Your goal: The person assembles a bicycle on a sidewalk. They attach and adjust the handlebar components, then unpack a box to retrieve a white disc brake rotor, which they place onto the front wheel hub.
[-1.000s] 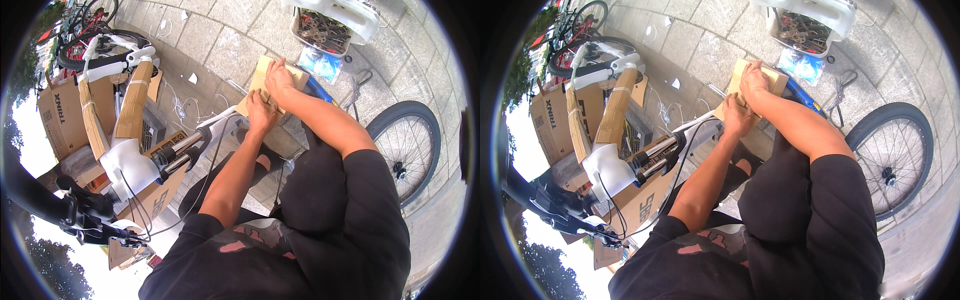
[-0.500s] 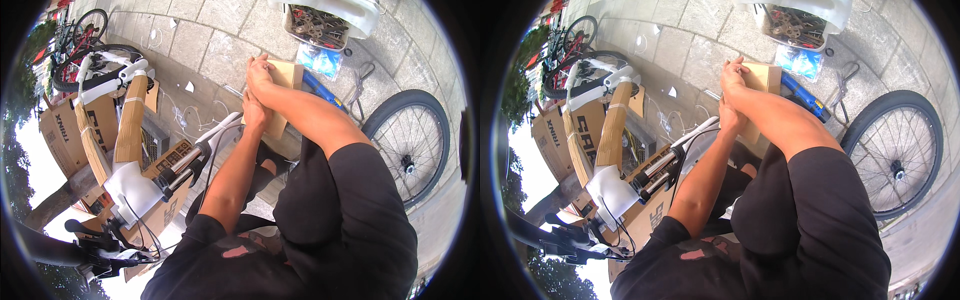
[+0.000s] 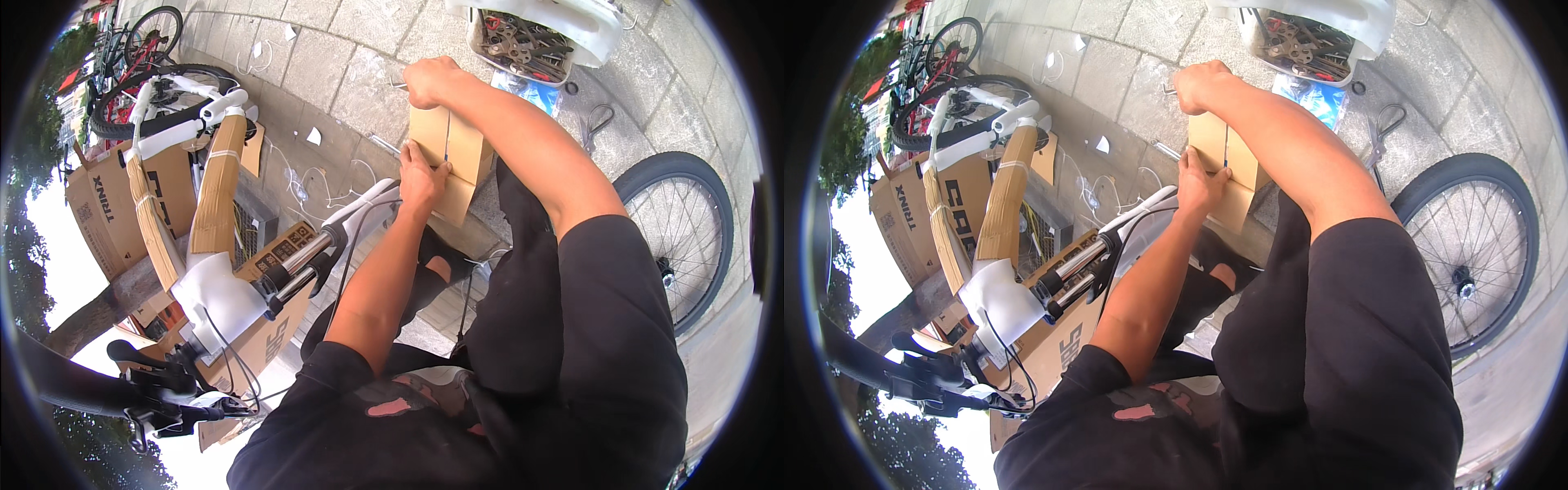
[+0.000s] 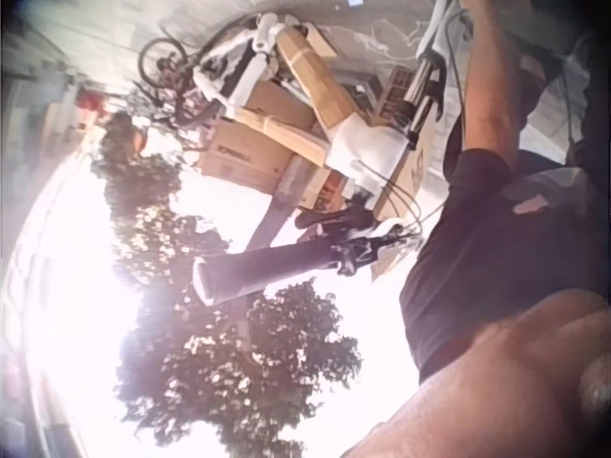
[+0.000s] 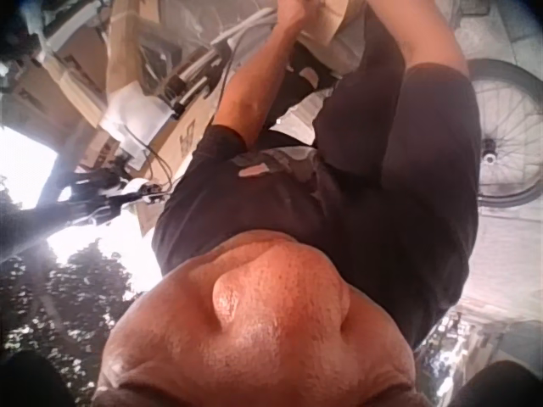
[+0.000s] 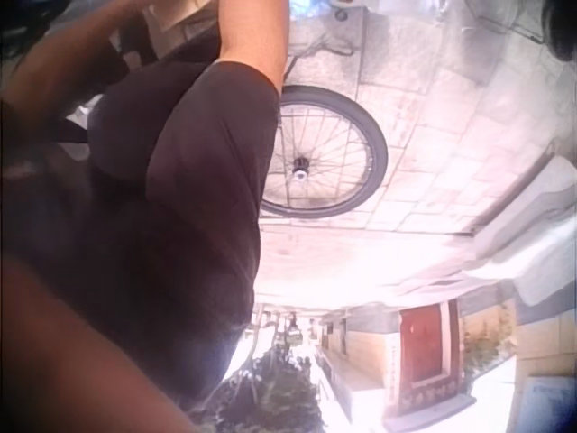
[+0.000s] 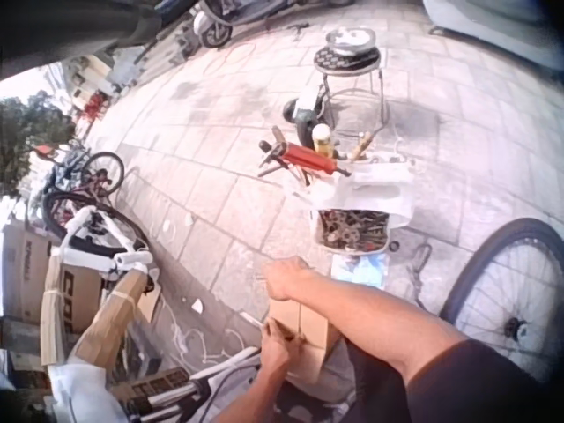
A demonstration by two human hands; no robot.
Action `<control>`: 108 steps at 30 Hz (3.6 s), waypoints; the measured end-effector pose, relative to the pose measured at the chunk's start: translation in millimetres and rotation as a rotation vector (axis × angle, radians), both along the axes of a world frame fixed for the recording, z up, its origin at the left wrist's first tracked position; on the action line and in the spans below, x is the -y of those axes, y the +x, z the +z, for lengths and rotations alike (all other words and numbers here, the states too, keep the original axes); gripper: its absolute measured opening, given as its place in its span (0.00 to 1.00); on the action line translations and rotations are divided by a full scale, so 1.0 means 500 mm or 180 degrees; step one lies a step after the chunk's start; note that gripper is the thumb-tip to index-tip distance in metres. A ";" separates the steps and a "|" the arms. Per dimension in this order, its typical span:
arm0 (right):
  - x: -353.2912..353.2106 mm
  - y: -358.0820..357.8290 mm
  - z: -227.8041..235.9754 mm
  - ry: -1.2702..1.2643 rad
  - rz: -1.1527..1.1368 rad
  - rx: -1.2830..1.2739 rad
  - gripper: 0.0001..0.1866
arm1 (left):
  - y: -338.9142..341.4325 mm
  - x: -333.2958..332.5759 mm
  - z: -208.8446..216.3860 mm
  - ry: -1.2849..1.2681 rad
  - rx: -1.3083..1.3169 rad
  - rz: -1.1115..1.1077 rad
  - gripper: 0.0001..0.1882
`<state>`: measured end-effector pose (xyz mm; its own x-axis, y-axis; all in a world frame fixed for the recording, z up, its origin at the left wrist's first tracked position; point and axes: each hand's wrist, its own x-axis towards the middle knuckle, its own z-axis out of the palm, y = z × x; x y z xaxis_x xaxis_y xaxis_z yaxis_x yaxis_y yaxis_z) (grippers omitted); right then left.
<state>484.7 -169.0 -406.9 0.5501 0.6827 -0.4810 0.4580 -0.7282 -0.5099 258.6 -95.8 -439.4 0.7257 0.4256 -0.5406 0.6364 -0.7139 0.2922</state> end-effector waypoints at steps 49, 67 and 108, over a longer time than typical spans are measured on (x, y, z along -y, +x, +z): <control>0.328 -0.156 -0.270 0.1775 -0.3614 -0.1661 0.24 | -0.007 -0.095 -0.021 0.0953 0.0465 0.0175 0.18; 0.397 -0.220 -0.182 0.1492 -0.3983 -0.2114 0.27 | 0.056 -0.097 0.011 0.0818 0.1586 -0.0773 0.13; 0.396 -0.354 0.590 0.1730 -0.1046 0.1509 0.32 | -0.273 0.174 0.493 -0.5270 0.2775 0.2690 0.18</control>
<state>307.7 -367.1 -111.8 0.8271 0.5217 0.2093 0.5200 -0.5688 -0.6372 122.1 -182.7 -192.8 0.8783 0.2954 -0.3759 -0.0387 0.8277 0.5599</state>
